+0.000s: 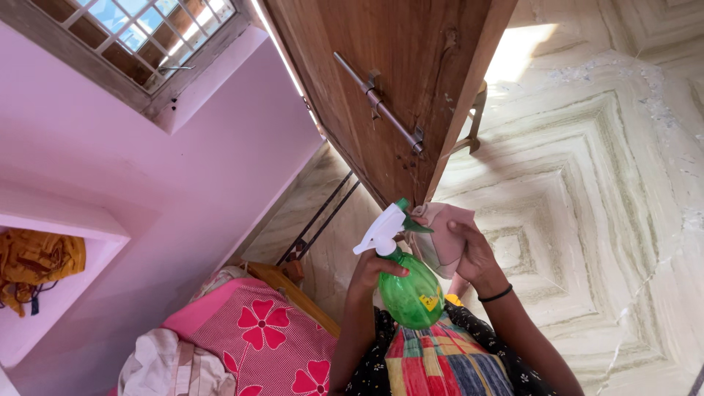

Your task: The person cleans a wooden door and a window frame using a spray bottle and a cloth. They spray the surfaces and wipe them down, moving from the door handle to the window frame.

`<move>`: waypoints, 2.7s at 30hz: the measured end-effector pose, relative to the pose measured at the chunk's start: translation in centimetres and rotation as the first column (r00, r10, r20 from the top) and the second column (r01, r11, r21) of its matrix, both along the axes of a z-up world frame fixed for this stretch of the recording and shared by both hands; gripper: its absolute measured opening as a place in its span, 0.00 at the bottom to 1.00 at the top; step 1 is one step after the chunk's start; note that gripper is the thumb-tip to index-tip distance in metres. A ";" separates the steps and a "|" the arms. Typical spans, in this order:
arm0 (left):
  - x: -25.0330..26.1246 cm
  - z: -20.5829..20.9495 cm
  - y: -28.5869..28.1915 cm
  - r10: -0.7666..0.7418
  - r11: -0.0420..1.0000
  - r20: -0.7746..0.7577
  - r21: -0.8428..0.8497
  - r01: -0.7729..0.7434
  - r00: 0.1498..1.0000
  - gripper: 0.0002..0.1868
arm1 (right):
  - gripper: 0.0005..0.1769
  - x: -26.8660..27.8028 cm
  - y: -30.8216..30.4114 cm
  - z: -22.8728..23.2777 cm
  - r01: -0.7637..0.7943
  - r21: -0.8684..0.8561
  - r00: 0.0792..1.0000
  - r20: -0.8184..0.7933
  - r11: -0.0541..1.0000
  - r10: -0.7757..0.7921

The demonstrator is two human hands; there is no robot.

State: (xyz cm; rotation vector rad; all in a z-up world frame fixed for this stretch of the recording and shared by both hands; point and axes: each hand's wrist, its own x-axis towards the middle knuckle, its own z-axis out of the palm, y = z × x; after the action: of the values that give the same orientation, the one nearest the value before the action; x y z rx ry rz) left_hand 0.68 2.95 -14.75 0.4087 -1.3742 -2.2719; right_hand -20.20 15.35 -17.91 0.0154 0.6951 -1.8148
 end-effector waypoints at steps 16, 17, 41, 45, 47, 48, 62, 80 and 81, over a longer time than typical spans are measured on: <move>-2.4 17.6 -1.0 0.009 0.884 -0.158 -0.460 -0.082 0.987 0.47 | 0.42 -6.6 -10.2 9.6 0.433 -0.520 0.638 -0.400 0.736 -0.658; -2.6 18.1 -1.1 0.000 0.851 -0.170 -0.517 -0.090 0.985 0.44 | 0.40 -5.6 -11.2 9.1 0.408 -0.511 0.565 -0.510 0.757 -0.649; -2.6 22.8 -1.4 -0.145 0.759 -0.229 -0.650 -0.040 0.963 0.32 | 0.45 -1.0 -13.9 23.8 0.426 -0.544 -0.484 -0.812 0.723 -0.326; -2.6 22.7 -0.8 -0.088 0.775 -0.203 -0.629 -0.060 0.975 0.38 | 0.44 0.8 -14.0 21.2 0.426 -0.549 -0.420 -0.824 0.719 -0.380; -2.1 22.8 -0.4 -0.019 0.769 -0.143 -0.635 -0.077 0.989 0.40 | 0.44 1.5 -13.4 20.6 0.430 -0.513 -0.368 -0.851 0.743 -0.375; -1.9 23.0 -0.2 -0.014 0.787 -0.129 -0.613 -0.069 0.992 0.40 | 0.45 1.5 -13.3 20.5 0.426 -0.505 -0.359 -0.856 0.751 -0.373; -15.8 19.0 3.1 -0.402 0.405 0.068 -0.881 0.244 0.913 0.24 | 0.42 -9.4 -12.1 11.4 -0.240 -0.391 0.321 -0.896 0.889 -0.307; -29.3 12.2 -1.4 -0.065 0.653 0.129 -0.744 0.140 0.989 0.45 | 0.49 -31.2 -17.4 -1.5 -0.142 0.868 -0.446 -0.486 0.476 0.752; -29.1 12.1 -2.6 -0.021 0.636 0.103 -0.766 0.093 0.994 0.43 | 0.53 -32.0 -18.6 -4.2 -0.137 0.883 -0.484 -0.454 0.448 0.748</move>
State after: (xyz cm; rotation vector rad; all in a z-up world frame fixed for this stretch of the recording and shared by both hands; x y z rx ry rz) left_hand -28.42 0.38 -2.61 0.1579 -2.2541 -1.4744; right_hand -52.23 -3.23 -22.07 -1.4300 1.7754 -0.0663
